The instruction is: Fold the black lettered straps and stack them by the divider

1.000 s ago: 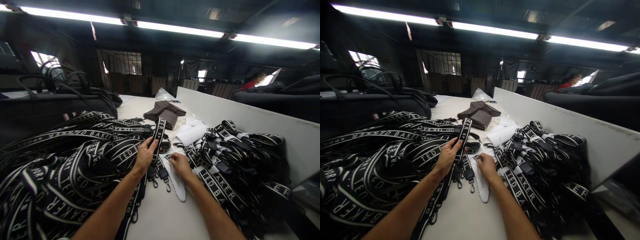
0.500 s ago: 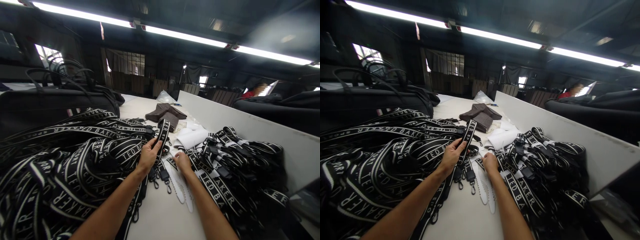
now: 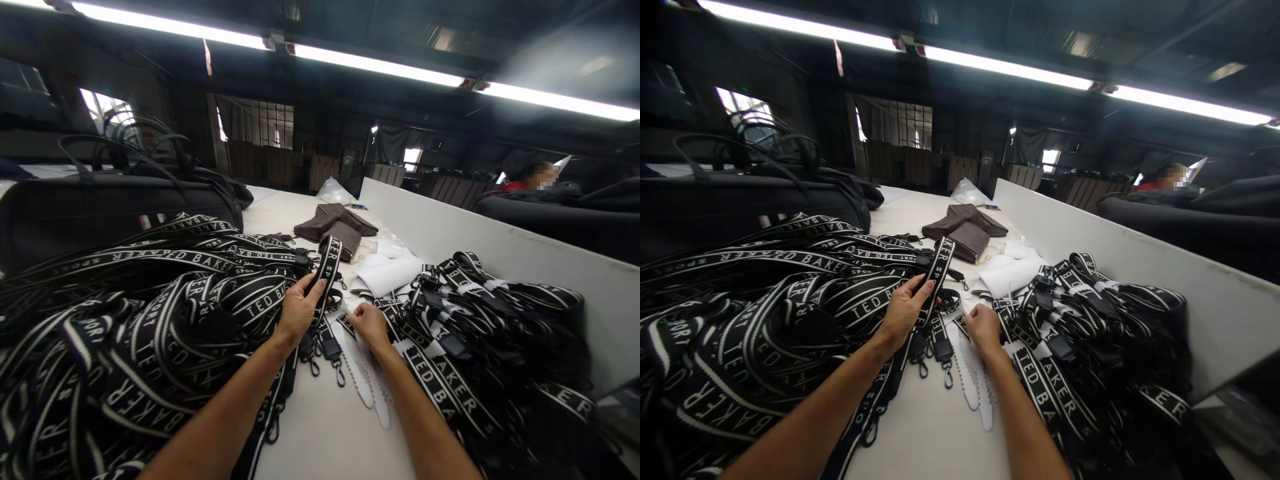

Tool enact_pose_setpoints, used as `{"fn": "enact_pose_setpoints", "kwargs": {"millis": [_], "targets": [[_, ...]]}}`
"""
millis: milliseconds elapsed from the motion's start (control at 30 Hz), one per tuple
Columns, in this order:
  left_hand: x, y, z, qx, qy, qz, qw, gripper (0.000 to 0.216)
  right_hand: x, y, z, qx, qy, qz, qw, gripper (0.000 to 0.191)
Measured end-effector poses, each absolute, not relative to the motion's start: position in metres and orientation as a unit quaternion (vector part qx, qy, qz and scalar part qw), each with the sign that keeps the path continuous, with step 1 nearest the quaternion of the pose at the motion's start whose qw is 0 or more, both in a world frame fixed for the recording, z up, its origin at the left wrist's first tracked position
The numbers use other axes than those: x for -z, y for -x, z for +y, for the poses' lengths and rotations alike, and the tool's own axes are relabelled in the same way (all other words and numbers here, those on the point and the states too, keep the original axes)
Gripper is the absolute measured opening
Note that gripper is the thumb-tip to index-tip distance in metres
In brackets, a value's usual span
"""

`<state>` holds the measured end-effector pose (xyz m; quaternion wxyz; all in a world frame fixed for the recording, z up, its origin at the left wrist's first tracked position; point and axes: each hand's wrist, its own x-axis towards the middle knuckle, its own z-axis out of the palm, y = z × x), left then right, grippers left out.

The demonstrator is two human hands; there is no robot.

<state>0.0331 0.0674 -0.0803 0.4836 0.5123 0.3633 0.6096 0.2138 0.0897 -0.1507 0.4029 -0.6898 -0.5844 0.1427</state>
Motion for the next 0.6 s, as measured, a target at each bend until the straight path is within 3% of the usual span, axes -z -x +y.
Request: {"fn": "enact_pose_setpoints", "kwargs": {"millis": [267,367,600], "targets": [[0.079,-0.035,0.066,-0.583,-0.42,0.325,0.615,0.037,0.133,-0.21,0.075,-0.276,0.544,-0.516,0.602,0.037],[0.08,-0.038,0.064,-0.54,-0.41,0.317,0.664,0.037,0.12,-0.203,0.068,-0.382,0.478,-0.454,0.647,0.043],[0.073,-0.04,0.051,-0.454,-0.472,0.276,0.704,0.041,0.099,-0.194,0.05,-0.586,0.364,-0.427,0.584,0.045]]}}
